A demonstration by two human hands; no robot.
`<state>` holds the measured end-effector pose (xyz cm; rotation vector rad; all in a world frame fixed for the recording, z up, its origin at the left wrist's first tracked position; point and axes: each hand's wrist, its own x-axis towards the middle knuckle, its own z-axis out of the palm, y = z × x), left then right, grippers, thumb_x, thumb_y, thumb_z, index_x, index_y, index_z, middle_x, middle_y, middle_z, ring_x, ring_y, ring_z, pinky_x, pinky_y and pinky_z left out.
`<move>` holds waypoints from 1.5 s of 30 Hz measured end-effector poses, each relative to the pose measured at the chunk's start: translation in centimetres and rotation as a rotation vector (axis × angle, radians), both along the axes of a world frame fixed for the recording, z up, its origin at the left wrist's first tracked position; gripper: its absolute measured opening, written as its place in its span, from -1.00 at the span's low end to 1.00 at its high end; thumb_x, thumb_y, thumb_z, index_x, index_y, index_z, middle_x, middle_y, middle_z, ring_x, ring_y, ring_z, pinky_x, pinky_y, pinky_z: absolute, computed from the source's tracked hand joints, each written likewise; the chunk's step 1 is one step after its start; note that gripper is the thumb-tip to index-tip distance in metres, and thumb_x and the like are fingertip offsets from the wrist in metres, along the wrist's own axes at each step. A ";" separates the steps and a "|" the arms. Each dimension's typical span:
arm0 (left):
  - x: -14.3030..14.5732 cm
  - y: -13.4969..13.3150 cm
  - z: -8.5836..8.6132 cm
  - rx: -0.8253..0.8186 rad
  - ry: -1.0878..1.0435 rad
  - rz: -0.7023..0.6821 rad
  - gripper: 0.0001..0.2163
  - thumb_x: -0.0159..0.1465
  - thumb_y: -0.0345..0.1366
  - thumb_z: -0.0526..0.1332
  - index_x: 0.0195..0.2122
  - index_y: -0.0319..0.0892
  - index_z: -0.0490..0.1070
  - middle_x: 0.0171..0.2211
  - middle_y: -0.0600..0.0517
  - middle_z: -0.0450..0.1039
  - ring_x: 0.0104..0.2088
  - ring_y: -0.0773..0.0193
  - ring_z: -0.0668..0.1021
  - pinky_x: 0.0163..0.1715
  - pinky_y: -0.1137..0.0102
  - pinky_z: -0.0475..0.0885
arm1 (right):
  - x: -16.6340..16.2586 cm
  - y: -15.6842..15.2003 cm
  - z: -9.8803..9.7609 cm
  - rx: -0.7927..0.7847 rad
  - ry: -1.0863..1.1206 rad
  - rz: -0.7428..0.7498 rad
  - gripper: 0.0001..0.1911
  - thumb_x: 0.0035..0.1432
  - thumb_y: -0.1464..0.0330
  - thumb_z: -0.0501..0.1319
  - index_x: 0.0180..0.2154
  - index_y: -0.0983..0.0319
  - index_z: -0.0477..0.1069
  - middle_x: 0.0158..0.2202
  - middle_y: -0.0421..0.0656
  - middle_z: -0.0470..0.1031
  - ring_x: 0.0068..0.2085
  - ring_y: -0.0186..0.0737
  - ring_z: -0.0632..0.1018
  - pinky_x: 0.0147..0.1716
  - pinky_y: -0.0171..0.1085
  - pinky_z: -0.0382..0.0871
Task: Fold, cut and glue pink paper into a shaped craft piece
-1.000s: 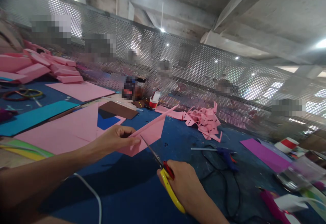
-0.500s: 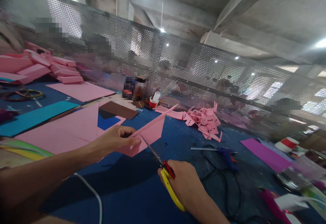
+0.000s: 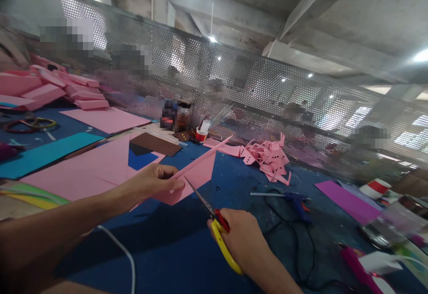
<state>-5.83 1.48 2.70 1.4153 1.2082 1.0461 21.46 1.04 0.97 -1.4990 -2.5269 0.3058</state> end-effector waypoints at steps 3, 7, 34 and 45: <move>0.0 0.0 -0.1 -0.021 -0.019 -0.009 -0.67 0.02 -0.03 0.42 -0.50 -0.22 0.46 -0.55 0.09 0.42 -0.52 0.38 0.37 -0.53 0.48 0.16 | 0.0 0.1 0.0 -0.009 -0.001 0.004 -0.59 0.29 0.13 0.10 -0.53 0.20 0.25 -0.56 -0.23 0.38 -0.51 -0.31 0.29 -0.47 -0.30 -0.05; 0.0 0.0 0.0 -0.040 -0.034 -0.013 -0.66 0.03 -0.02 0.42 -0.51 -0.21 0.43 -0.55 0.10 0.39 -0.54 0.38 0.35 -0.55 0.47 0.14 | 0.0 0.2 -0.1 0.001 0.000 0.003 -0.60 0.30 0.14 0.10 -0.53 0.20 0.26 -0.56 -0.23 0.38 -0.51 -0.31 0.30 -0.47 -0.30 -0.05; 0.4 -0.4 0.6 -0.062 -0.118 0.010 -0.70 0.01 -0.09 0.44 -0.51 -0.20 0.45 -0.55 0.10 0.39 -0.55 0.40 0.34 -0.55 0.49 0.16 | 0.8 0.8 -1.2 0.064 0.008 0.018 -0.76 0.23 0.30 0.16 -0.49 0.20 0.25 -0.51 -0.22 0.45 -0.49 -0.30 0.38 -0.46 -0.30 -0.06; -0.4 -0.3 0.7 -0.054 -0.238 -0.049 -0.69 0.10 -0.14 0.42 -0.53 -0.20 0.34 -0.56 0.13 0.36 -0.54 0.42 0.37 -0.54 0.52 0.17 | 0.8 1.2 -0.9 0.029 -0.014 -0.027 -0.82 0.19 0.35 0.17 -0.47 0.20 0.30 -0.47 -0.20 0.50 -0.47 -0.29 0.42 -0.46 -0.31 -0.07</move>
